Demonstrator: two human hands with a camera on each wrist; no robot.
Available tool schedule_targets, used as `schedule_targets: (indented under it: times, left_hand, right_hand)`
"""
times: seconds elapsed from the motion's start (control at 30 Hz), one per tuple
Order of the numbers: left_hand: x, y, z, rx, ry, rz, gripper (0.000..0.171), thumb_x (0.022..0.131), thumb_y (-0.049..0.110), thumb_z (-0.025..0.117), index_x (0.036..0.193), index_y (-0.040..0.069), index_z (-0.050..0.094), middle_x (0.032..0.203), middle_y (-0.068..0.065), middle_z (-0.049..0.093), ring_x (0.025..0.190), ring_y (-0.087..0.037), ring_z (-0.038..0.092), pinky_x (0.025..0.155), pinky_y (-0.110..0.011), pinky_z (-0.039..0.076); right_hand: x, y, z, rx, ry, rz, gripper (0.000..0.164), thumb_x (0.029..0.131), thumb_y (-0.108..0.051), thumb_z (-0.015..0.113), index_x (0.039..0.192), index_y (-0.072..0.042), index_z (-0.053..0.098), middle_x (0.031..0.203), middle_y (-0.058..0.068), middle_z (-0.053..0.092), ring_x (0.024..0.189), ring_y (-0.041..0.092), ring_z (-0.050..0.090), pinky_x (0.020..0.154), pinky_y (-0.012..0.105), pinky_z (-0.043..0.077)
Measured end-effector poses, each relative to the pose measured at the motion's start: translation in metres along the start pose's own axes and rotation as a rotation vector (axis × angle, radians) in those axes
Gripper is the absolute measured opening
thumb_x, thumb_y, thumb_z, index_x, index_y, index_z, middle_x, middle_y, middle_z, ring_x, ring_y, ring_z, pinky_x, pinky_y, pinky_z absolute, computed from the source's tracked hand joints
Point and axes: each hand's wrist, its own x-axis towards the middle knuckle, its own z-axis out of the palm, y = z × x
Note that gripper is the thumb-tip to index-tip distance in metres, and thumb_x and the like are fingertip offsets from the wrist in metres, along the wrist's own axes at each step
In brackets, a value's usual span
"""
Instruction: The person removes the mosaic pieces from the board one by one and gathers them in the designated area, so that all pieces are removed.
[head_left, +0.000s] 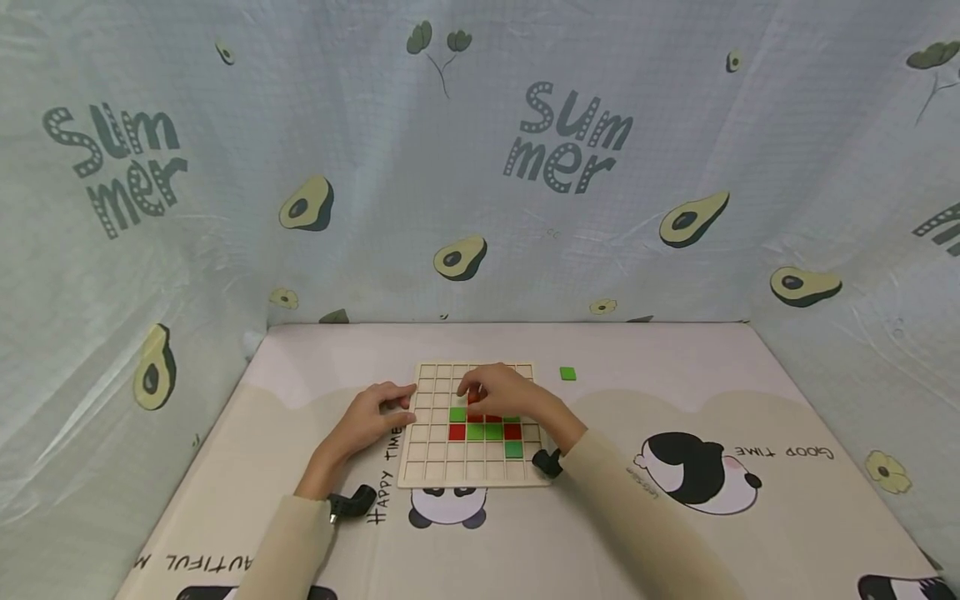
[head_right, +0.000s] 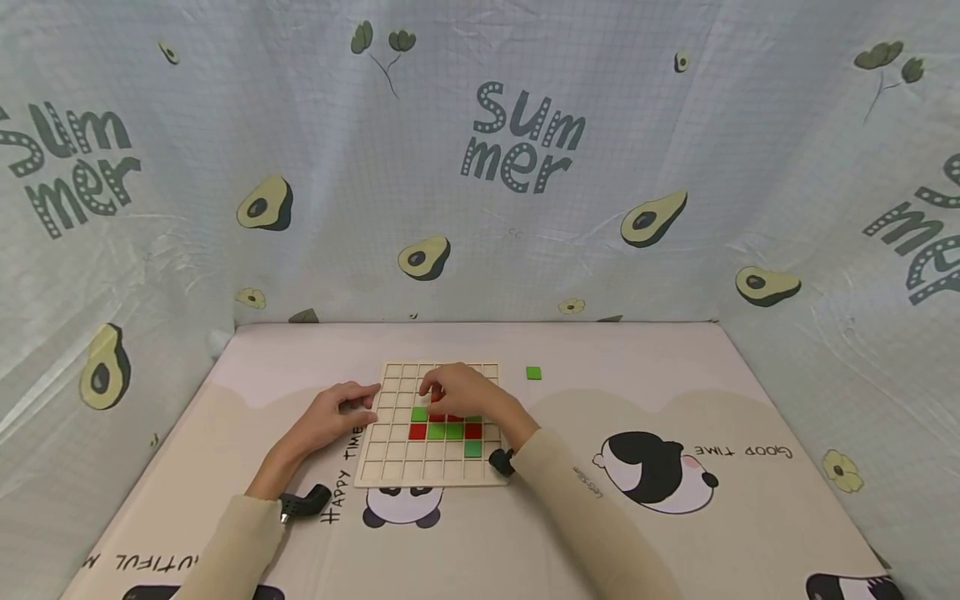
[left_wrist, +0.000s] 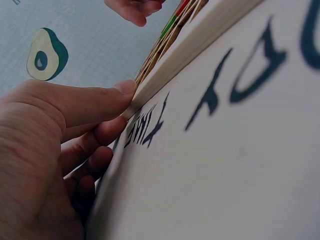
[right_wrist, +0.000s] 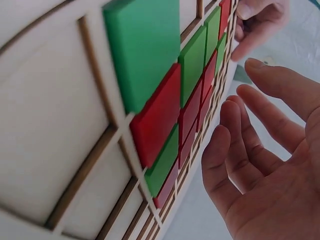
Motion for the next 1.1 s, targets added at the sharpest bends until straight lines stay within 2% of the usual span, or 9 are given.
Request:
schedule_targets:
  times: [0.27, 0.67, 1.1]
  left_hand:
    - [0.000, 0.001, 0.000, 0.005, 0.004, -0.003, 0.055, 0.090, 0.020, 0.079, 0.139, 0.002, 0.064, 0.100, -0.002, 0.065, 0.095, -0.018, 0.052, 0.087, -0.032, 0.041]
    - [0.000, 0.000, 0.001, 0.010, 0.008, -0.005, 0.054, 0.090, 0.020, 0.079, 0.138, 0.003, 0.065, 0.098, -0.001, 0.065, 0.093, -0.017, 0.051, 0.085, -0.030, 0.041]
    - [-0.002, 0.000, -0.001, 0.004, 0.001, -0.023, 0.055, 0.090, 0.021, 0.079, 0.140, 0.004, 0.064, 0.100, -0.002, 0.065, 0.095, -0.018, 0.052, 0.086, -0.030, 0.042]
  right_hand:
    - [0.006, -0.007, 0.003, -0.029, -0.024, 0.014, 0.020, 0.093, -0.018, 0.076, 0.112, -0.011, 0.076, 0.087, -0.003, 0.066, 0.076, 0.010, 0.056, 0.073, 0.026, 0.048]
    - [0.012, -0.006, 0.008, -0.079, -0.053, 0.021, 0.014, 0.091, -0.022, 0.080, 0.102, -0.014, 0.078, 0.091, -0.003, 0.071, 0.079, 0.008, 0.058, 0.077, 0.027, 0.050]
    - [0.012, -0.011, 0.010, -0.075, -0.049, 0.036, 0.012, 0.089, -0.020, 0.081, 0.094, -0.017, 0.071, 0.088, -0.005, 0.066, 0.079, 0.009, 0.056, 0.076, 0.026, 0.048]
